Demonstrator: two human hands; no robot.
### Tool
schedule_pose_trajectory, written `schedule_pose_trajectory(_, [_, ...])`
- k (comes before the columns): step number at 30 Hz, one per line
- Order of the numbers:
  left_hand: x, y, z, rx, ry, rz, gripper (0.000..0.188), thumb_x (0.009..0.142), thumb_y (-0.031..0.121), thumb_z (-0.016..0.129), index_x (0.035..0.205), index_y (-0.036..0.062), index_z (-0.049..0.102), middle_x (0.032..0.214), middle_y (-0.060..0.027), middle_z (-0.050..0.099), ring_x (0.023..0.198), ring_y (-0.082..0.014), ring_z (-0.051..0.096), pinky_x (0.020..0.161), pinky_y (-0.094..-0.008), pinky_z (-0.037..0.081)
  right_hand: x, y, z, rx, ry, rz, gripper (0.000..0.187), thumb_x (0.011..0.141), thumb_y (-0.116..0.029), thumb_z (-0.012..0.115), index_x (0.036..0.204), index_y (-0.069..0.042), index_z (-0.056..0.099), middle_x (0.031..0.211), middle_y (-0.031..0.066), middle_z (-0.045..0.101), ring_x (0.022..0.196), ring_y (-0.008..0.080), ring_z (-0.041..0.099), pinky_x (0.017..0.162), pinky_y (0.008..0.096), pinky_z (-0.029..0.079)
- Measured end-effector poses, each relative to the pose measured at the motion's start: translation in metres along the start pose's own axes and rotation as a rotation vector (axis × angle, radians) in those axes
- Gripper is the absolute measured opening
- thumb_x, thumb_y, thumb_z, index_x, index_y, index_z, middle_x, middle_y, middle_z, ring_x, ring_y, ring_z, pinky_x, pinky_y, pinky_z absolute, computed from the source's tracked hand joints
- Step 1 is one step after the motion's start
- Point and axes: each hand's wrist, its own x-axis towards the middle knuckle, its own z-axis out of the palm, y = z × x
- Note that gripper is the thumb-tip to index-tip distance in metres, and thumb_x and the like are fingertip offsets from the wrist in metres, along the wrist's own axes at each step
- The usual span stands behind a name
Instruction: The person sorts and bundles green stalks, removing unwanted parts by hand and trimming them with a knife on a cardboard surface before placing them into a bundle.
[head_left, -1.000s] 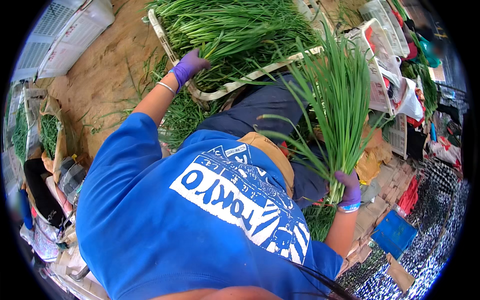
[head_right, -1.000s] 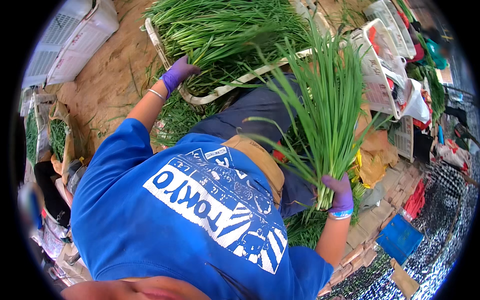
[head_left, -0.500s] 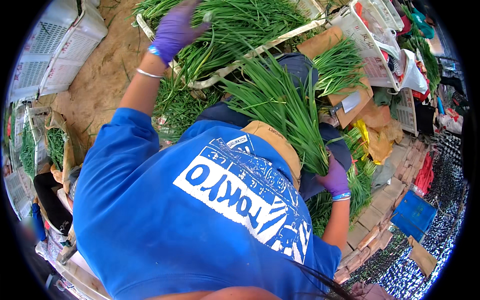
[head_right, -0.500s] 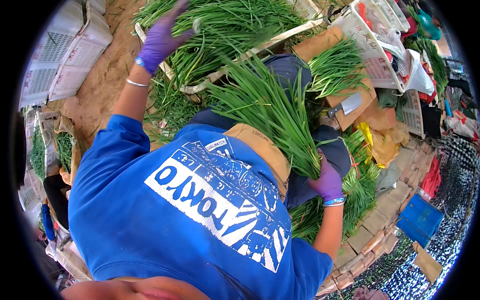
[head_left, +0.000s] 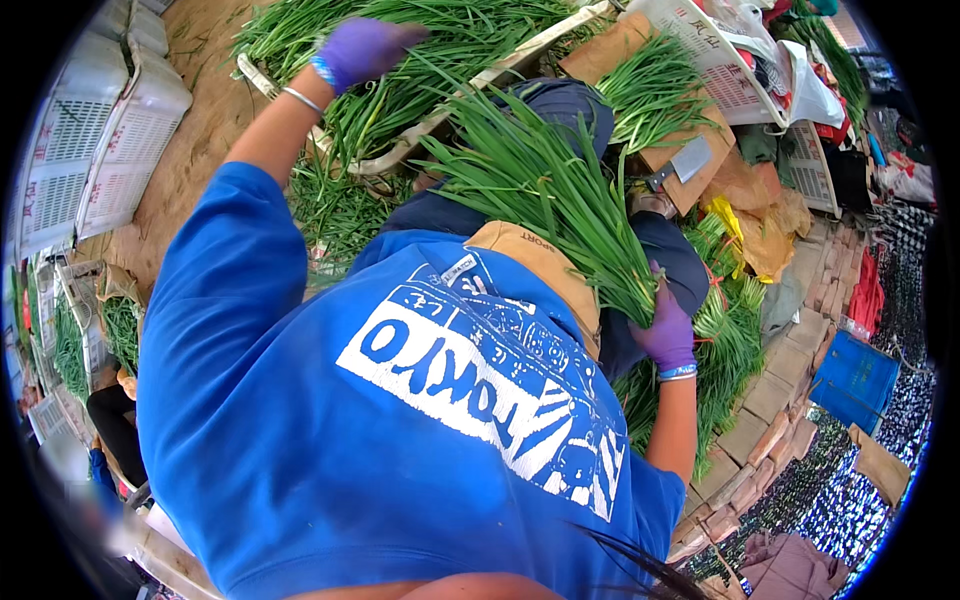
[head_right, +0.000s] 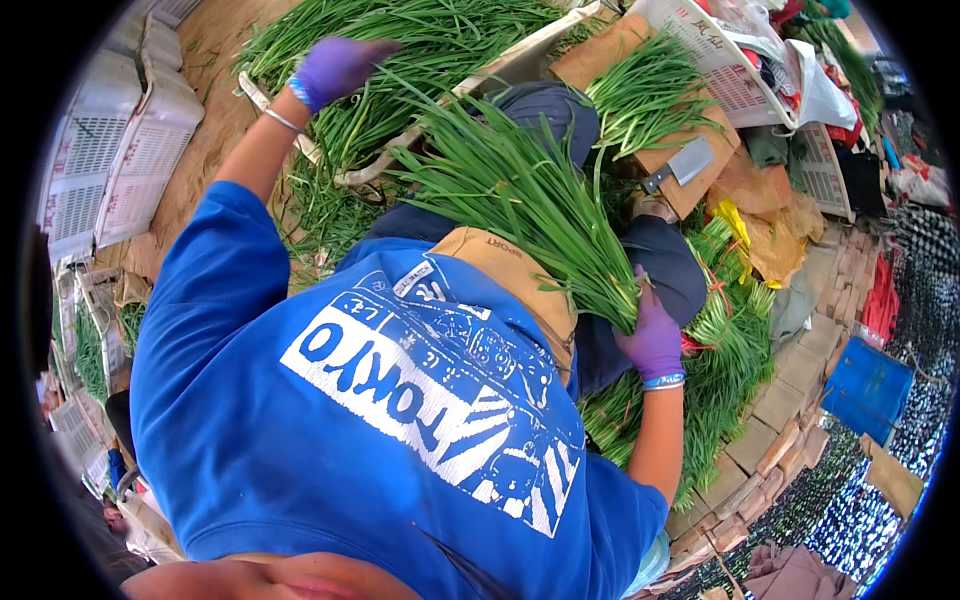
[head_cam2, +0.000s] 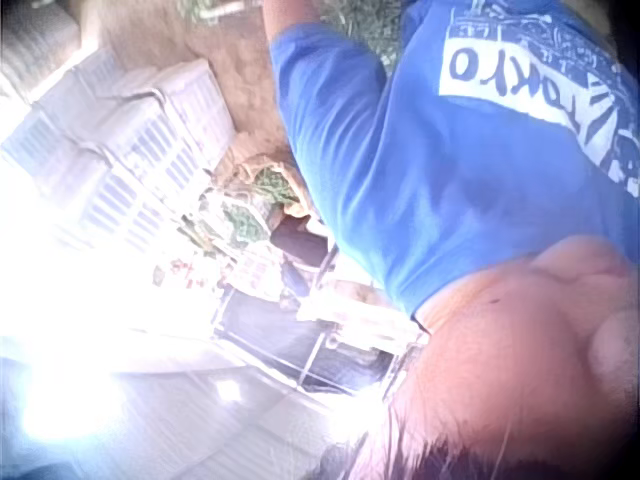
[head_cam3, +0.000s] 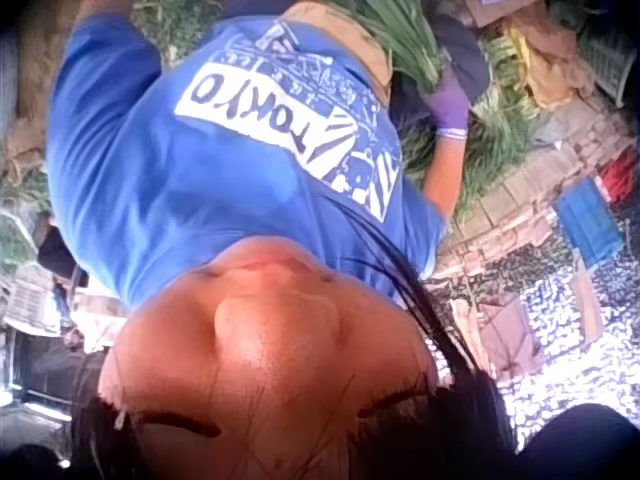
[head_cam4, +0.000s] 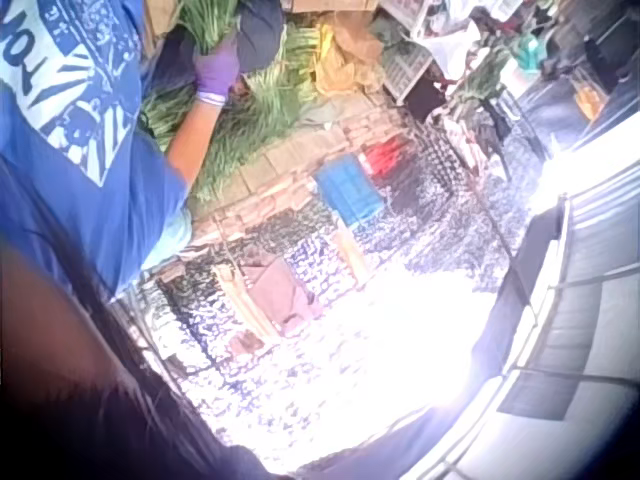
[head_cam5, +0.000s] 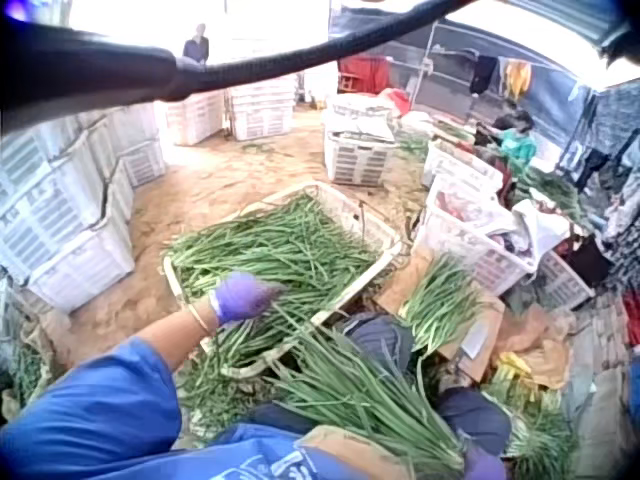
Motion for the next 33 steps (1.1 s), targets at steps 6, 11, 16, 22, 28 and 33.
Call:
schedule_pose_trajectory(6, [-0.040,-0.079,-0.046,0.196,0.070,-0.083,0.038,0.077,0.009,0.048,0.111,0.0241,0.052,0.065,-0.0099,0.058,0.053,-0.0272,0.056,0.048,-0.0379,0.045,0.011,0.000,0.006,-0.050,-0.071,0.023,0.087,0.055,-0.018,0.067,0.131,-0.015,0.025,0.104,0.0174,0.053,0.085,0.0344,0.056,0.071,0.0390,0.047])
schedule_pose_trajectory(11, [-0.125,-0.207,-0.110,0.415,0.438,-0.517,0.026,0.084,0.023,0.044,0.107,0.0166,0.054,0.082,-0.0113,0.061,0.071,-0.0295,0.059,0.059,-0.0390,0.046,0.008,0.009,0.010,-0.024,-0.080,0.056,0.087,0.054,-0.020,0.068,0.130,-0.014,0.026,0.104,0.0183,0.053,0.086,0.0343,0.055,0.073,0.0391,0.046])
schedule_pose_trajectory(16, [-0.217,-0.243,-0.192,0.817,0.047,-1.257,0.024,0.081,0.020,0.046,0.098,0.0106,0.061,0.097,-0.0051,0.062,0.085,-0.0208,0.060,0.068,-0.0325,0.047,0.005,0.012,0.011,-0.013,-0.052,0.062,0.088,0.053,-0.019,0.068,0.130,-0.013,0.026,0.105,0.0184,0.053,0.087,0.0348,0.055,0.074,0.0385,0.046])
schedule_pose_trajectory(22, [-0.287,-0.185,-0.186,0.943,-0.770,-1.598,0.025,0.079,0.019,0.049,0.098,0.0079,0.061,0.099,-0.0092,0.061,0.087,-0.0212,0.060,0.067,-0.0334,0.047,0.010,0.009,0.007,0.059,-0.051,0.035,0.089,0.052,-0.018,0.068,0.130,-0.012,0.026,0.110,0.0183,0.051,0.090,0.0348,0.054,0.076,0.0380,0.046])
schedule_pose_trajectory(28, [-0.289,-0.091,-0.014,0.221,-1.016,-1.179,0.029,0.080,0.018,0.049,0.103,0.0024,0.057,0.101,-0.0155,0.059,0.087,-0.0242,0.060,0.069,-0.0349,0.047,0.007,0.011,0.011,0.038,-0.070,0.079,0.090,0.052,-0.017,0.068,0.131,-0.014,0.025,0.112,0.0176,0.051,0.093,0.0341,0.054,0.077,0.0379,0.046])
schedule_pose_trajectory(33, [-0.261,0.023,0.080,-0.701,-1.067,-0.872,0.048,0.080,0.023,0.052,0.122,0.0022,0.039,0.087,-0.0186,0.060,0.077,-0.0233,0.061,0.063,-0.0347,0.047,0.005,0.006,0.009,0.050,-0.046,0.078,0.091,0.052,-0.017,0.068,0.132,-0.018,0.024,0.110,0.0171,0.052,0.091,0.0343,0.054,0.075,0.0384,0.046])
